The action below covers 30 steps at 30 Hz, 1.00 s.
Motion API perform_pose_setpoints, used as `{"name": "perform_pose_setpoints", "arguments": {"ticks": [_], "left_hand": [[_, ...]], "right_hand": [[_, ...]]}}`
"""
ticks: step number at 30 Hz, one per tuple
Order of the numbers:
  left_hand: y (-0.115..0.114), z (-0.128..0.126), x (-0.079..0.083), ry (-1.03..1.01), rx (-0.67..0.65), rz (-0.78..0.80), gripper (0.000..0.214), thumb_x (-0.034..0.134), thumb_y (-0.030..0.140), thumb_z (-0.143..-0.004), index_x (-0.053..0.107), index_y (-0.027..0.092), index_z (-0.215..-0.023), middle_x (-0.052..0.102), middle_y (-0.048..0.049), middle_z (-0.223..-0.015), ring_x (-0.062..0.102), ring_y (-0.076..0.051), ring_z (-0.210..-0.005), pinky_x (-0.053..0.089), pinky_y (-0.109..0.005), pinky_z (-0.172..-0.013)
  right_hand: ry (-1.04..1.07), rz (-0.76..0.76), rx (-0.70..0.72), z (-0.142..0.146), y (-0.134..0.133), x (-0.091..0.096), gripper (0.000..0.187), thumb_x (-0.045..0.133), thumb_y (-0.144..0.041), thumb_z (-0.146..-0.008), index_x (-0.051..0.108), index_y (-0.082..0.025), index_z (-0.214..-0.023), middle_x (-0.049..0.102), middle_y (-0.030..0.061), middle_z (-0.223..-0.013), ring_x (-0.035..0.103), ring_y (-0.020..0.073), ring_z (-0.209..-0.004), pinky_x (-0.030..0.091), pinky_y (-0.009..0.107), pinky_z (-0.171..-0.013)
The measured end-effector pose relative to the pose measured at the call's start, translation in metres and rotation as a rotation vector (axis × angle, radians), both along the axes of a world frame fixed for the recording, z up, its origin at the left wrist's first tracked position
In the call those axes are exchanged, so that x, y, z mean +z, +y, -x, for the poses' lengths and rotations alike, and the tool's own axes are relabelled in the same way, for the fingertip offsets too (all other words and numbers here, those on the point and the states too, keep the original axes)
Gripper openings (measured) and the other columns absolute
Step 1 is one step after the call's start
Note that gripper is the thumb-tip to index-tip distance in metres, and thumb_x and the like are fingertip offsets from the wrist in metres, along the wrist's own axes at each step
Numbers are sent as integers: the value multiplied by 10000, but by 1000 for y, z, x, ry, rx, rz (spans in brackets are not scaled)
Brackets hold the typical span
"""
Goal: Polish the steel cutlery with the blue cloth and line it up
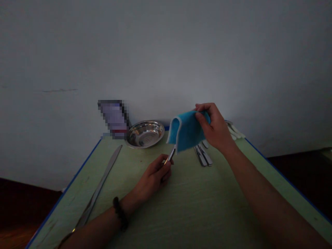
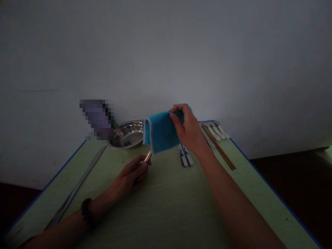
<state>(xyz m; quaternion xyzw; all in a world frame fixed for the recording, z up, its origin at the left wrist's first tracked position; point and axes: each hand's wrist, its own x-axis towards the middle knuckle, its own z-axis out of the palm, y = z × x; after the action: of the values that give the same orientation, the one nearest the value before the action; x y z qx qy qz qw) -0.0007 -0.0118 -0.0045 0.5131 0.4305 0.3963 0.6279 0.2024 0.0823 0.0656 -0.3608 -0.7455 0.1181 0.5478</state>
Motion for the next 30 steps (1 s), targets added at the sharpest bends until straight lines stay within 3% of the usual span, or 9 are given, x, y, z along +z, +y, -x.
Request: {"name": "perform_pose_setpoints", "arguments": {"ticks": [4, 8, 11, 14, 19, 24, 30], "left_hand": [[0, 1, 0, 11, -43, -22, 167, 454, 353, -902, 481, 189, -887, 345, 89, -545, 276, -54, -441, 241, -144, -385], [-2, 1, 3, 7, -64, -6, 155, 456, 336, -901, 483, 184, -894, 336, 88, -556, 271, -58, -453, 241, -149, -389], [-4, 2, 6, 12, -107, 18, 153, 486, 327, -887, 490, 175, -873, 334, 84, -559, 281, -61, -463, 231, -156, -391], [-4, 3, 6, 15, -145, 51, 166, 485, 340, -886, 480, 177, -852, 320, 89, -535, 267, -61, -449, 202, -165, -386], [-4, 4, 6, 64, -166, 65, 190, 464, 365, -892, 498, 178, -885, 303, 94, -507, 255, -64, -422, 176, -169, -372], [-3, 3, 7, 78, -149, 79, 213, 489, 391, -874, 512, 180, -894, 316, 95, -499, 269, -68, -419, 189, -168, -375], [-4, 2, 8, 53, -103, 72, 219, 520, 390, -852, 527, 175, -891, 317, 93, -520, 272, -67, -430, 202, -163, -379]], "right_hand": [[118, 10, -143, 8, 1, -4, 98, 487, -312, -860, 460, -228, -902, 549, 6, -825, 548, 152, -795, 425, 322, -741], [306, 80, -143, 10, 6, -9, 129, 492, -333, -853, 444, -231, -916, 511, -17, -750, 522, 134, -706, 412, 294, -658], [353, 46, -197, 10, 5, -8, 102, 462, -310, -864, 441, -244, -940, 515, -14, -772, 522, 137, -722, 414, 297, -672], [226, -12, -276, 10, 0, -5, 70, 462, -244, -853, 509, -234, -904, 549, 28, -894, 529, 164, -878, 415, 335, -804], [-31, 61, -329, 11, -1, -8, 157, 500, -188, -807, 638, -212, -877, 527, 86, -997, 527, 217, -983, 401, 421, -906], [-138, 159, -233, 5, 1, -6, 260, 480, -116, -761, 667, -202, -919, 567, 88, -1069, 518, 222, -1064, 374, 422, -972], [-330, 212, -103, -3, -8, 9, 304, 496, -69, -746, 660, -226, -947, 647, 48, -1026, 579, 219, -974, 412, 437, -916]]}}
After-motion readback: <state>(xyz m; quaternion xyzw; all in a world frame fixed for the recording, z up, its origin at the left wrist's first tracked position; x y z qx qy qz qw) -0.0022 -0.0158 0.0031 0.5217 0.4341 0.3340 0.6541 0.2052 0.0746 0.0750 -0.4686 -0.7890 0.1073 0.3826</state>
